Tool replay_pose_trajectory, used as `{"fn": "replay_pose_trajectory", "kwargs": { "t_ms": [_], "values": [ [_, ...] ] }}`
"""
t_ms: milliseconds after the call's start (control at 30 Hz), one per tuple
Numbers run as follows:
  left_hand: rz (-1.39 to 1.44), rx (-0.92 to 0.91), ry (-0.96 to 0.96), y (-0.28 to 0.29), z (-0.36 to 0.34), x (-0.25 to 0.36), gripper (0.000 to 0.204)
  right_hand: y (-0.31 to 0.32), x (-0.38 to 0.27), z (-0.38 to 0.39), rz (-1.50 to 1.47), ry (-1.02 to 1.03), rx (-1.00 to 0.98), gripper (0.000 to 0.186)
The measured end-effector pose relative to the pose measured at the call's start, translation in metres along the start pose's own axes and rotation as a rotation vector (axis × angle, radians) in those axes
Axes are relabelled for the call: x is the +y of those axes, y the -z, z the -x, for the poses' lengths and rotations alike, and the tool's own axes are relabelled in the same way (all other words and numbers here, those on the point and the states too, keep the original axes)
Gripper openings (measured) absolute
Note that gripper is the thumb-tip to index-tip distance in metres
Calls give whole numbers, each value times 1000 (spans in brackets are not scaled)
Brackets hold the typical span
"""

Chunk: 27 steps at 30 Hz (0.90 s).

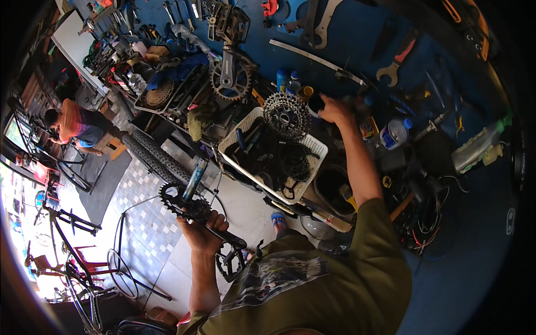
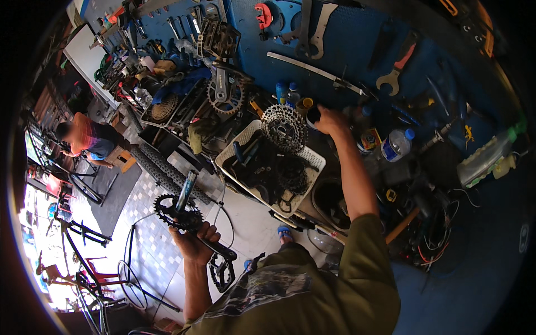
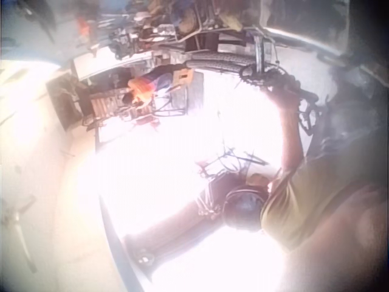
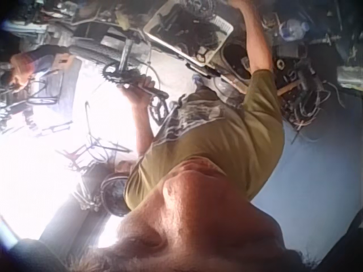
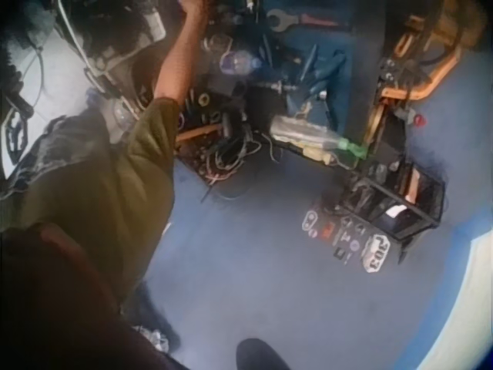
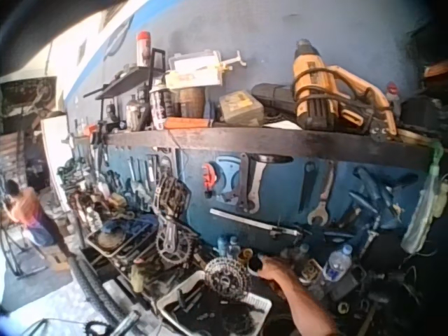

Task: The person cleans and assembles bicycle components in a workshop. They wipe a crank arm with a cloth, attach it to the frame, and use a screwdriver to tighten bolts on the crankset and frame.

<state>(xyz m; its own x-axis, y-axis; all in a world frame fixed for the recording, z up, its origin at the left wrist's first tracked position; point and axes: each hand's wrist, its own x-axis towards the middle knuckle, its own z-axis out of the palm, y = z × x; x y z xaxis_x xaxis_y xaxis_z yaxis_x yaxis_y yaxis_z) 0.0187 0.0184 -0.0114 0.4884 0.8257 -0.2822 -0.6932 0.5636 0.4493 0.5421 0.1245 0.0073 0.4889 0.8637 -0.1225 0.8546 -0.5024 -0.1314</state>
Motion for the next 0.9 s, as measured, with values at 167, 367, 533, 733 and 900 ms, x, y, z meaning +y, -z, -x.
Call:
{"fn": "replay_pose_trajectory", "kwargs": {
  "t_ms": [167, 367, 533, 733, 900],
  "values": [
    [-19, -17, 46, 3, -5, -3, 77, -32, 0, -54, 390, 77, -341, 89],
    [65, 30, 38, 6, -4, -8, 76, -67, -2, -96, 433, 154, -318, 89],
    [142, 73, 52, -6, -11, 3, 60, -73, 25, -110, 381, 117, -365, 98],
    [95, 128, 28, 1, -4, 11, 64, 12, -19, -34, 208, -22, 1, 59],
    [164, 93, 49, 2, -8, 16, 62, 67, -137, 136, -441, 758, 289, 56]
  ]
}}
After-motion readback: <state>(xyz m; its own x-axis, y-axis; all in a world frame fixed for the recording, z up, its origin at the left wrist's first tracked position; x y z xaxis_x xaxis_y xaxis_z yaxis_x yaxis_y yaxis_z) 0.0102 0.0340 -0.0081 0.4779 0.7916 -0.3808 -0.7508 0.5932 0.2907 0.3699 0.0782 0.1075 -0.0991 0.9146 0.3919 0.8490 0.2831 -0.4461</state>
